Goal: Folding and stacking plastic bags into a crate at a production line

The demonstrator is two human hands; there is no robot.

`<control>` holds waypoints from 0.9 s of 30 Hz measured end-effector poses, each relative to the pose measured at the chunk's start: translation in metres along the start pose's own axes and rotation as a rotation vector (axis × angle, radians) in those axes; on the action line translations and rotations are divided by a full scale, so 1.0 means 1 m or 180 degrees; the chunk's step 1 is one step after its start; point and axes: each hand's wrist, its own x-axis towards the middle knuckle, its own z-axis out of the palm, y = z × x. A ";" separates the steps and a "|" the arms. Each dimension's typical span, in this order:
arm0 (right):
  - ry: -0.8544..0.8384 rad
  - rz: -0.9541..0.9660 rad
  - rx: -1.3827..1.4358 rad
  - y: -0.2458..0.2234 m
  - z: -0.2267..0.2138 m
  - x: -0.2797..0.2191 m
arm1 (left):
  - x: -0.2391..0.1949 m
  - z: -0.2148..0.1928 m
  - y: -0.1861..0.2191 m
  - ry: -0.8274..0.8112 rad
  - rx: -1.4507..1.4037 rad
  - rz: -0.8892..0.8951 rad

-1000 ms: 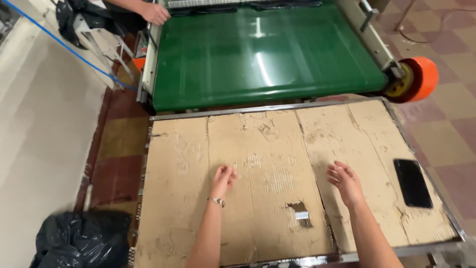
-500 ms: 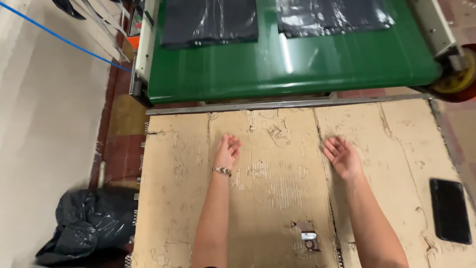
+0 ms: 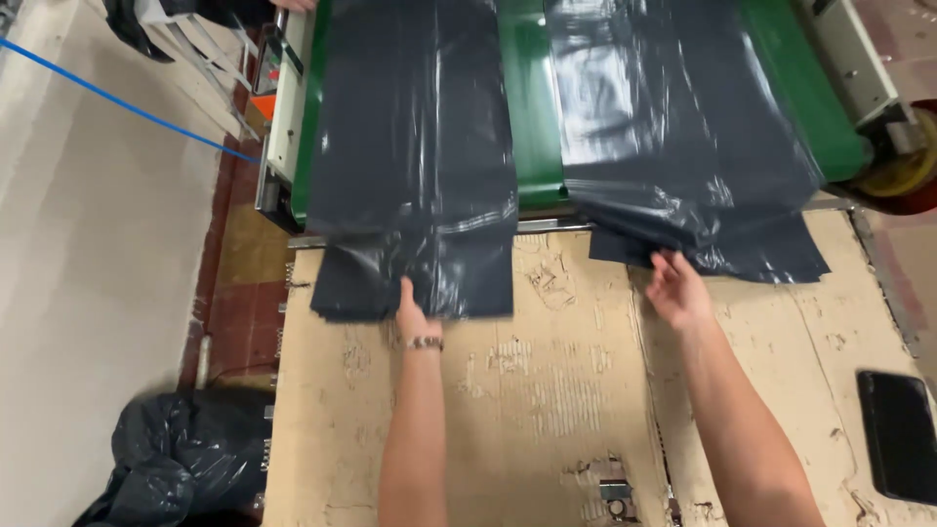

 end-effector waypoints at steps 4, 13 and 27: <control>0.0465 -0.0837 -0.1700 0.026 -0.020 -0.116 | -0.129 0.011 0.027 0.0954 0.0904 0.0492; 0.0116 -0.2440 -0.6739 0.007 0.092 -0.072 | -0.315 -0.063 0.063 0.1503 0.1312 0.0750; -0.0211 -0.3172 -0.8418 0.008 0.011 -0.207 | -0.402 -0.159 0.088 0.2279 0.1354 0.0864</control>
